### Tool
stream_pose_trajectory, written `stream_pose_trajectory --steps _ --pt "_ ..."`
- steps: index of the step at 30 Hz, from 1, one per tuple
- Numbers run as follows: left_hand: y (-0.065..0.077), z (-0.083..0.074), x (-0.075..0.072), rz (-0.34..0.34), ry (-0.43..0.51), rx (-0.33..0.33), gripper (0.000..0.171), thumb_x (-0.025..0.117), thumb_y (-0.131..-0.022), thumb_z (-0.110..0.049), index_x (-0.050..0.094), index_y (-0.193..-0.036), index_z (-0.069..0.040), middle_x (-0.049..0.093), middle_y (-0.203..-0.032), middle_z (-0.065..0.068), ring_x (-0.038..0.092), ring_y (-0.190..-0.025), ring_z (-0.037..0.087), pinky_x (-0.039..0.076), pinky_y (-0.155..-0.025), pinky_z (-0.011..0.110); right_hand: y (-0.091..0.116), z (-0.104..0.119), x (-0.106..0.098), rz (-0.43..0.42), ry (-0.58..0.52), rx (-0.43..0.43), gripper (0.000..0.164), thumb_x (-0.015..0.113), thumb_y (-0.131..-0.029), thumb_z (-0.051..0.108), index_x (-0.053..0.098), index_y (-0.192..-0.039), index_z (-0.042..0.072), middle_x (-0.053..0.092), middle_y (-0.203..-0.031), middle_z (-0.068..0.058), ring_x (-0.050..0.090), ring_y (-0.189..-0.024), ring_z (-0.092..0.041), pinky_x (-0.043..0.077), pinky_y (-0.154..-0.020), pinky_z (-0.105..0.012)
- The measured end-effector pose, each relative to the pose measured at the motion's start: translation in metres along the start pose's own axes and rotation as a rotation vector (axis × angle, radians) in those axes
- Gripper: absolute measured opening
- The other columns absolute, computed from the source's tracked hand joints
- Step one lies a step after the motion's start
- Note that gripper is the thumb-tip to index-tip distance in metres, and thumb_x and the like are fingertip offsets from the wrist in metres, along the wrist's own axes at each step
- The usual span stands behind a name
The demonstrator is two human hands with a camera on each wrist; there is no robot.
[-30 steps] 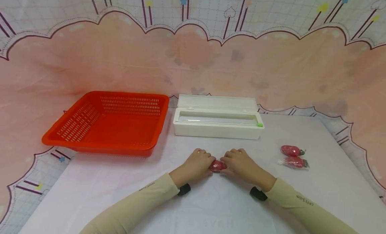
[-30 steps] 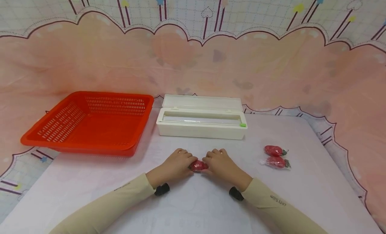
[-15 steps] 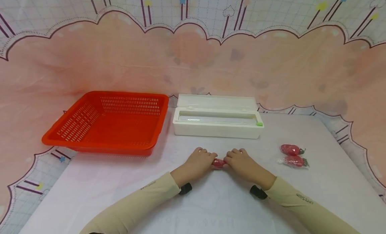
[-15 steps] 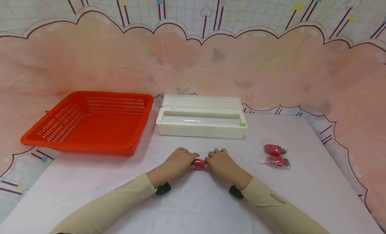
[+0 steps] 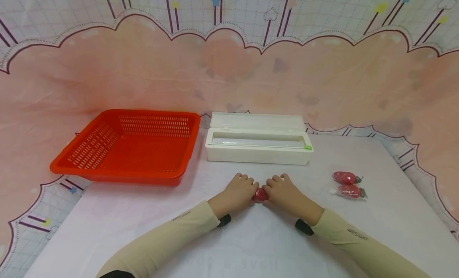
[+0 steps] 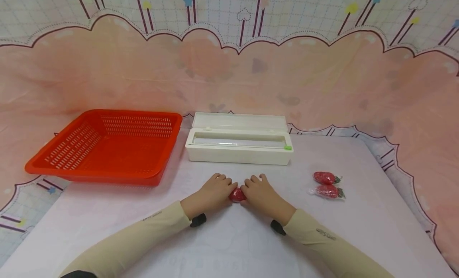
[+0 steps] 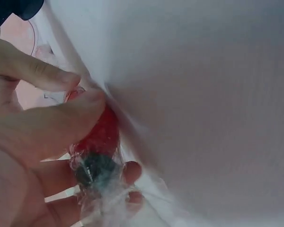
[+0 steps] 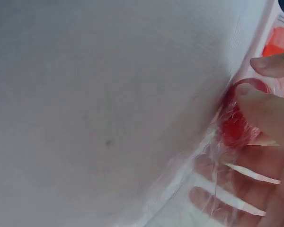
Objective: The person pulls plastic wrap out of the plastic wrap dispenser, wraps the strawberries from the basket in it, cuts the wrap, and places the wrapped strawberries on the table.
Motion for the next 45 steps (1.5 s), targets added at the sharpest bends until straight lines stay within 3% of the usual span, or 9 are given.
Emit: stream_pose_trajectory --steps 7,14,19,24,28,32,35,39,45 --pt "-0.001 0.004 0.005 0.052 0.039 -0.07 0.043 0.066 -0.082 -0.046 0.065 -0.111 -0.014 0.07 -0.1 0.002 0.061 -0.094 0.017 0.042 -0.089 0.034 0.005 -0.006 0.003 0.034 0.034 0.051 0.021 0.073 -0.079 0.026 0.065 -0.088 0.008 0.061 -0.085 -0.005 0.055 -0.082 -0.022 0.044 -0.076 -0.044" --pt "0.002 0.004 0.003 0.051 0.062 -0.114 0.039 0.066 -0.081 -0.047 0.066 -0.104 -0.015 0.071 -0.095 0.002 0.062 -0.089 0.018 0.042 -0.09 0.037 0.011 -0.009 -0.011 0.079 -0.077 0.135 0.017 0.072 -0.08 0.017 0.063 -0.093 0.009 0.071 -0.085 -0.006 0.062 -0.08 -0.023 0.047 -0.077 -0.044" --pt "0.0 0.003 0.004 0.035 0.083 -0.141 0.041 0.067 -0.08 -0.048 0.066 -0.104 -0.015 0.071 -0.093 0.002 0.063 -0.087 0.019 0.041 -0.09 0.039 0.009 0.0 -0.024 -0.017 -0.192 0.141 0.025 0.076 -0.076 0.015 0.064 -0.097 0.009 0.069 -0.082 -0.002 0.063 -0.077 -0.019 0.048 -0.075 -0.039" --pt "0.0 0.003 0.006 -0.003 0.092 -0.113 0.045 0.063 -0.08 -0.057 0.066 -0.099 -0.016 0.07 -0.09 0.001 0.062 -0.086 0.018 0.043 -0.088 0.039 0.006 0.009 -0.03 -0.058 -0.306 0.061 0.026 0.073 -0.078 0.015 0.065 -0.101 0.006 0.068 -0.081 0.0 0.062 -0.077 -0.016 0.048 -0.075 -0.036" --pt "0.001 0.003 0.005 -0.021 0.115 -0.094 0.043 0.052 -0.087 -0.057 0.065 -0.09 -0.017 0.068 -0.086 0.001 0.062 -0.084 0.019 0.043 -0.088 0.041 0.005 0.011 -0.027 -0.092 -0.331 -0.009 0.026 0.07 -0.081 0.011 0.062 -0.105 0.006 0.07 -0.085 0.002 0.065 -0.08 -0.015 0.049 -0.075 -0.036" --pt "0.003 0.003 0.003 -0.024 0.141 -0.099 0.033 0.048 -0.094 -0.043 0.065 -0.088 -0.016 0.068 -0.086 0.002 0.061 -0.082 0.019 0.043 -0.086 0.04 0.004 0.007 -0.022 -0.143 -0.296 0.033 0.026 0.071 -0.078 0.007 0.059 -0.101 0.008 0.069 -0.086 0.0 0.064 -0.08 -0.017 0.05 -0.074 -0.037" --pt "0.004 0.004 0.002 -0.014 0.149 -0.09 0.031 0.048 -0.095 -0.04 0.067 -0.099 -0.015 0.069 -0.092 0.002 0.062 -0.086 0.018 0.043 -0.087 0.039 0.002 0.002 -0.017 -0.087 -0.26 0.115 0.027 0.073 -0.078 0.016 0.063 -0.102 0.006 0.068 -0.093 -0.004 0.062 -0.087 -0.021 0.049 -0.075 -0.04" --pt "0.007 0.008 0.004 -0.016 0.138 -0.067 0.04 0.051 -0.091 -0.049 0.065 -0.11 -0.016 0.069 -0.1 0.001 0.063 -0.094 0.019 0.043 -0.089 0.038 -0.001 -0.004 -0.009 0.033 -0.321 0.165 0.021 0.072 -0.08 0.022 0.069 -0.094 0.006 0.069 -0.093 -0.005 0.061 -0.087 -0.022 0.048 -0.073 -0.04" --pt "0.017 0.027 0.003 0.035 0.156 -0.095 0.04 0.063 -0.08 -0.056 0.068 -0.087 -0.017 0.068 -0.08 -0.003 0.062 -0.079 0.017 0.044 -0.086 0.039 -0.003 -0.012 -0.004 0.104 -0.452 0.28 0.017 0.075 -0.076 0.016 0.064 -0.088 0.01 0.064 -0.079 -0.001 0.054 -0.071 -0.015 0.044 -0.063 -0.029"
Point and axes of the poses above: each hand's wrist, its own y-axis away from the middle knuckle, its own x-axis out of the palm, z = x × y, the point moved 3 cm from there along -y, towards the middle knuckle
